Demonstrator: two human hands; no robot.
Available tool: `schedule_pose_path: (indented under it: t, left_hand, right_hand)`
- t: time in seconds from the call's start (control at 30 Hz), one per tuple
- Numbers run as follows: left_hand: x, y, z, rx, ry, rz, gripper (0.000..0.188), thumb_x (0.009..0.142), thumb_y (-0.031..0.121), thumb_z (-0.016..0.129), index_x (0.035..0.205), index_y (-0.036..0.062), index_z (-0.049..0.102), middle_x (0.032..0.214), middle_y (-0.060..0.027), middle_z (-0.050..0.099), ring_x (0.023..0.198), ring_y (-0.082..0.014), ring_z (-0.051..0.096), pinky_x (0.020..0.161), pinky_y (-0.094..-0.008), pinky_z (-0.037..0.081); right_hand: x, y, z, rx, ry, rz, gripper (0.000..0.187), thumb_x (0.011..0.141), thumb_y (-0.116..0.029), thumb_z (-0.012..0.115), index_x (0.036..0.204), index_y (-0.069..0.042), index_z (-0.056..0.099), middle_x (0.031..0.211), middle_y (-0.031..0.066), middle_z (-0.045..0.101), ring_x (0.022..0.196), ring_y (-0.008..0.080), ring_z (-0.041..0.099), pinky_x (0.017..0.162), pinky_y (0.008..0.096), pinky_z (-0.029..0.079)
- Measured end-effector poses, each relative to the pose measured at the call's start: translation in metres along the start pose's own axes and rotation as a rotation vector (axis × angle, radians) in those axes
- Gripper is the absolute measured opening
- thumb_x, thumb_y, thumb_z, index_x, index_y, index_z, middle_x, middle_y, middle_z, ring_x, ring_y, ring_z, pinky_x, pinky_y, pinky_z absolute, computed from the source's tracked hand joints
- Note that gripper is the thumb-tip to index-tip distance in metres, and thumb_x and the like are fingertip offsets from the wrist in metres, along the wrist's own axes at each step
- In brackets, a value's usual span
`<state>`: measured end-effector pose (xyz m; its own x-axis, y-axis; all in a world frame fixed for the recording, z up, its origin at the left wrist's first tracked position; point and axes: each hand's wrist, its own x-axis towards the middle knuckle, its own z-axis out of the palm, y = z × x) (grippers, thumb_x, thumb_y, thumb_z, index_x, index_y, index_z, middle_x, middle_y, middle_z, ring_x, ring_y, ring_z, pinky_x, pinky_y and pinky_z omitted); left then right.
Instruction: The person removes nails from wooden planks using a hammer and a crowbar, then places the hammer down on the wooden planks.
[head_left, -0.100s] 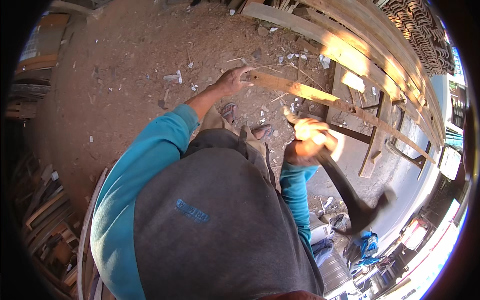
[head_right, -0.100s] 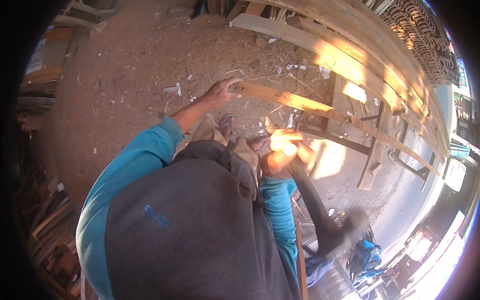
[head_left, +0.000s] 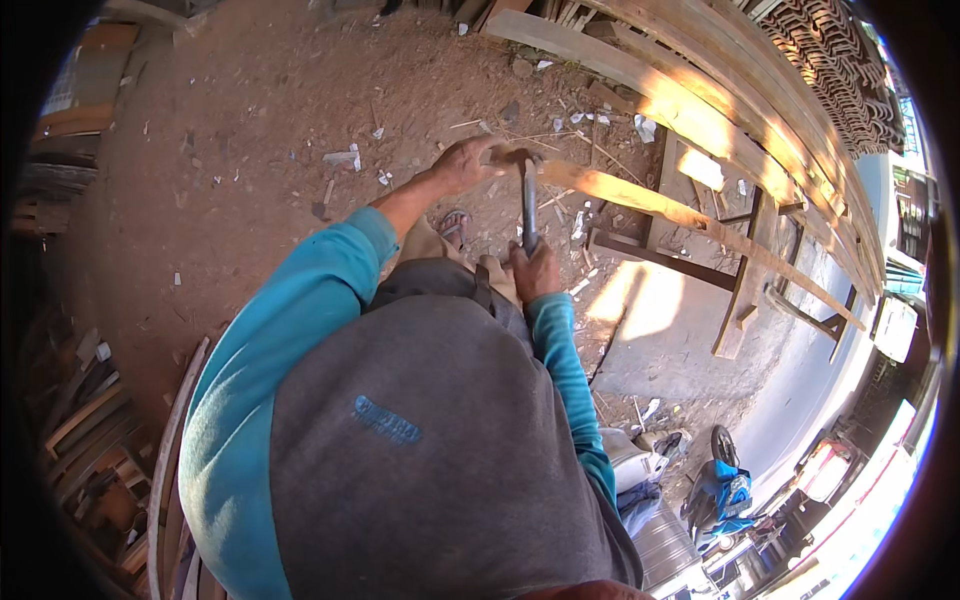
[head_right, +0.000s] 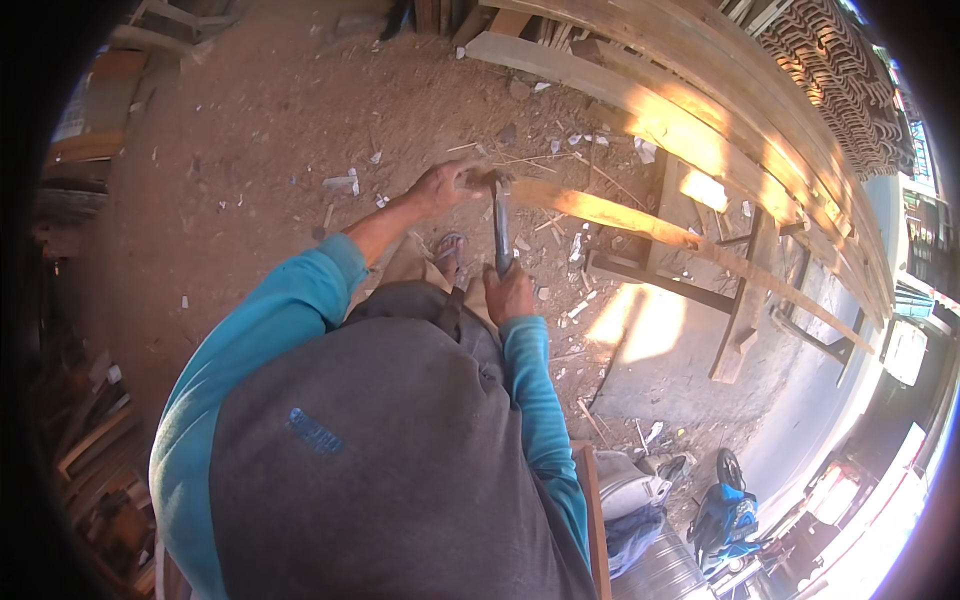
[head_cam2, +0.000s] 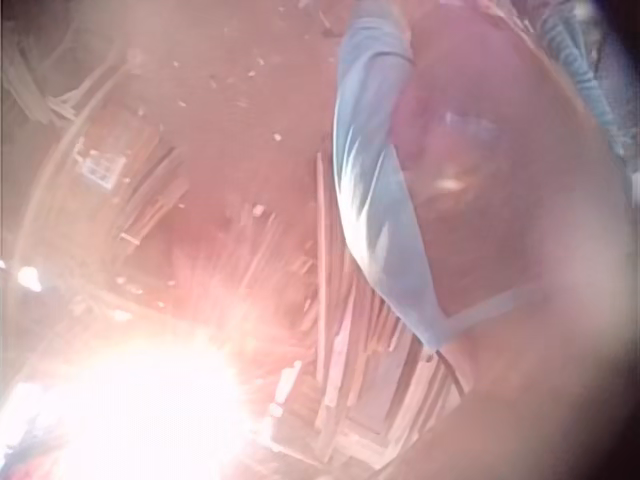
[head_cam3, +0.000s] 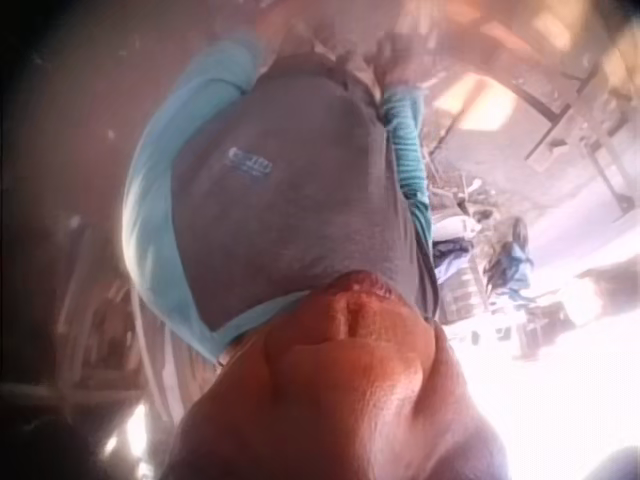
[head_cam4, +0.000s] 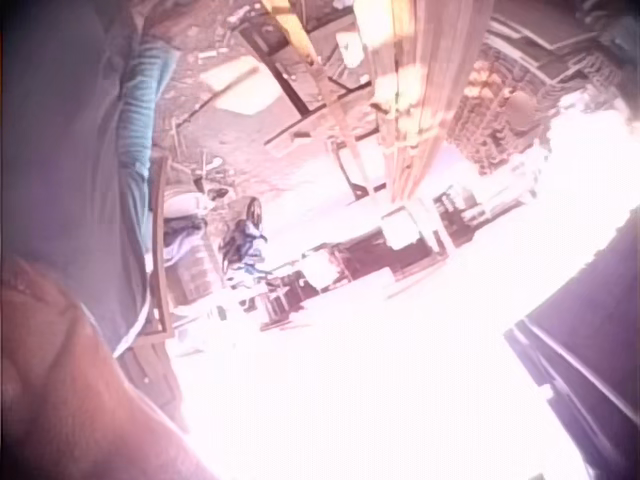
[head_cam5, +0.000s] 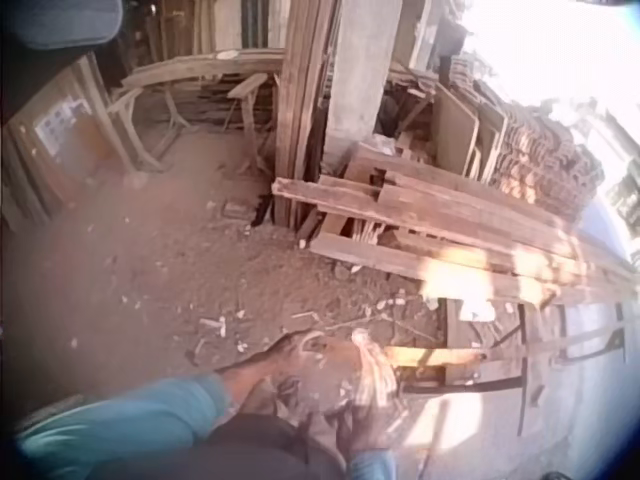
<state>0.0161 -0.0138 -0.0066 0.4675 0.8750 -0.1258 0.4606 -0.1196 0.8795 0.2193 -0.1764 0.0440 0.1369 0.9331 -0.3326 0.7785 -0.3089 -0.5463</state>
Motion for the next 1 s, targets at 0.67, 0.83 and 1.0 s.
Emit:
schedule_pose_path:
  t: [0.67, 0.83, 1.0]
  left_hand:
    - [0.006, -0.016, -0.008, 0.202, 0.055, 0.105, 0.059, 0.085, 0.027, 0.077, 0.134, 0.0041, 0.054, 0.132, -0.0200, 0.060, 0.122, -0.0357, 0.058, 0.102, -0.0435, 0.047]
    - [-0.004, -0.017, -0.011, 0.126, 0.067, 0.018, 0.062, 0.084, 0.027, 0.078, 0.136, 0.0068, 0.052, 0.132, -0.0195, 0.061, 0.124, -0.0339, 0.058, 0.105, -0.0423, 0.045]
    - [-0.006, -0.011, -0.015, 0.004, 0.024, 0.020, 0.062, 0.083, 0.026, 0.079, 0.136, 0.0067, 0.053, 0.128, -0.0214, 0.061, 0.121, -0.0364, 0.059, 0.102, -0.0442, 0.047]
  right_hand:
    - [0.001, -0.040, -0.028, 0.240, -0.001, 0.049, 0.025, 0.089, -0.019, 0.066, 0.088, 0.004, 0.058, 0.081, 0.0213, 0.067, 0.073, 0.0298, 0.067, 0.065, 0.0381, 0.052]
    - [-0.010, -0.135, -0.152, 0.442, 0.487, -0.169, 0.018, 0.094, -0.013, 0.067, 0.087, 0.000, 0.057, 0.068, 0.0032, 0.056, 0.062, 0.0130, 0.056, 0.056, 0.0288, 0.045]
    - [0.002, -0.173, -0.204, 1.081, 0.902, -0.891, 0.014, 0.098, -0.013, 0.056, 0.089, -0.003, 0.052, 0.061, 0.0043, 0.045, 0.046, 0.0134, 0.044, 0.041, 0.0292, 0.041]
